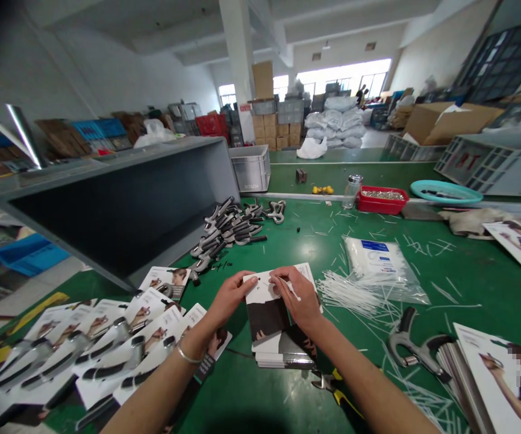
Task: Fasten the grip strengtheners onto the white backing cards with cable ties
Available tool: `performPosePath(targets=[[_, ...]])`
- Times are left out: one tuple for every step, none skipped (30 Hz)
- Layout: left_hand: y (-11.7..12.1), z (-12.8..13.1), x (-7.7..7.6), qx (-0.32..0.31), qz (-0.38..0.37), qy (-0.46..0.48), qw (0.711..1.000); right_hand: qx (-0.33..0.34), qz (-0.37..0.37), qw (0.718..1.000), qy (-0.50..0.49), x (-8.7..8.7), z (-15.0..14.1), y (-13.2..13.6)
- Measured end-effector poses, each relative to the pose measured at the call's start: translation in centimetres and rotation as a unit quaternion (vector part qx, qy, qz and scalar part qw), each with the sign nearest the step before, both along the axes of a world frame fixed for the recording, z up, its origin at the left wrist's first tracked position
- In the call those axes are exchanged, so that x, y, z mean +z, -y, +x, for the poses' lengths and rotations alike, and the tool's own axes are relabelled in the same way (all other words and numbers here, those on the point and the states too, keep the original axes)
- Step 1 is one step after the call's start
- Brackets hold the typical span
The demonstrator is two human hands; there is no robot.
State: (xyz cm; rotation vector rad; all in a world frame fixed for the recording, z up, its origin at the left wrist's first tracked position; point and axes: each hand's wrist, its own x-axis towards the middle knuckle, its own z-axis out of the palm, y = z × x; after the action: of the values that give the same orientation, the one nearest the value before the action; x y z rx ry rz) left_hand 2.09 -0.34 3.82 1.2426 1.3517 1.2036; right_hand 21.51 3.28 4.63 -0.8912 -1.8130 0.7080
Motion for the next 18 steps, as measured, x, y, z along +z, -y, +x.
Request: performPosePath(targets=[[0.0, 0.0, 0.0, 0.001, 0.005, -0.004, 1.0, 0.0, 0.011, 1.0, 0.009, -0.2, 0.0, -0.1], [-0.1, 0.1, 0.0, 0.001, 0.009, -0.008, 1.0, 0.002, 0.022, 1.0, 0.019, -0.4, 0.0, -0.1], [-0.1, 0.1, 0.0, 0.0, 0.01, -0.01, 1.0, 0.007, 0.03, 0.999, 0.029, -0.6, 0.0, -0.2], [-0.1, 0.2, 0.0, -0.003, 0.011, -0.013, 1.0, 0.014, 0.036, 0.999, 0.038, -0.6, 0.0, -0.2], [-0.1, 0.3, 0.1, -0.007, 0.01, -0.016, 1.0, 0.022, 0.042, 0.998, 0.046, -0.6, -0.1, -0.2], [0.0, 0.4, 0.2, -0.012, 0.011, -0.019, 1.0, 0.031, 0.048, 0.997, 0.052, -0.6, -0.1, -0.2], [0.1, 0.5, 0.5, -0.016, 0.013, -0.025, 0.999, 0.045, 0.058, 0.996, 0.059, -0.4, -0.2, -0.2], [0.2, 0.6, 0.8, -0.017, 0.022, -0.032, 0.999, 0.057, 0.069, 0.994, 0.067, -0.1, -0.3, -0.2], [0.4, 0.7, 1.2, -0.017, 0.037, -0.042, 0.998, 0.069, 0.079, 0.992, 0.075, 0.3, -0.3, -0.2], [0.6, 0.8, 1.7, -0.015, 0.053, -0.053, 0.997, 0.08, 0.086, 0.99, 0.083, 0.7, -0.3, -0.2], [0.8, 0.9, 2.1, -0.013, 0.068, -0.066, 0.995, 0.092, 0.087, 0.988, 0.09, 1.2, -0.3, -0.3], [1.1, 1.0, 2.5, -0.011, 0.075, -0.078, 0.994, 0.103, 0.078, 0.987, 0.094, 1.5, -0.2, -0.4], [1.3, 1.0, 2.8, -0.014, 0.067, -0.087, 0.994, 0.12, 0.058, 0.987, 0.095, 1.8, -0.1, -0.5], [1.4, 1.0, 3.0, -0.017, 0.055, -0.09, 0.994, 0.138, 0.029, 0.985, 0.095, 2.0, 0.0, -0.7], [1.5, 1.0, 3.0, -0.02, 0.045, -0.081, 0.996, 0.152, -0.009, 0.984, 0.09, 2.1, 0.2, -0.9], [1.5, 1.0, 3.0, -0.026, 0.033, -0.055, 0.998, 0.159, -0.05, 0.983, 0.075, 2.2, 0.4, -1.1], [1.6, 1.0, 2.8, -0.029, 0.017, -0.012, 0.999, 0.164, -0.092, 0.98, 0.057, 2.2, 0.7, -1.3], [1.7, 1.1, 2.5, -0.03, 0.003, 0.035, 0.999, 0.167, -0.133, 0.976, 0.037, 2.3, 0.9, -1.3]])
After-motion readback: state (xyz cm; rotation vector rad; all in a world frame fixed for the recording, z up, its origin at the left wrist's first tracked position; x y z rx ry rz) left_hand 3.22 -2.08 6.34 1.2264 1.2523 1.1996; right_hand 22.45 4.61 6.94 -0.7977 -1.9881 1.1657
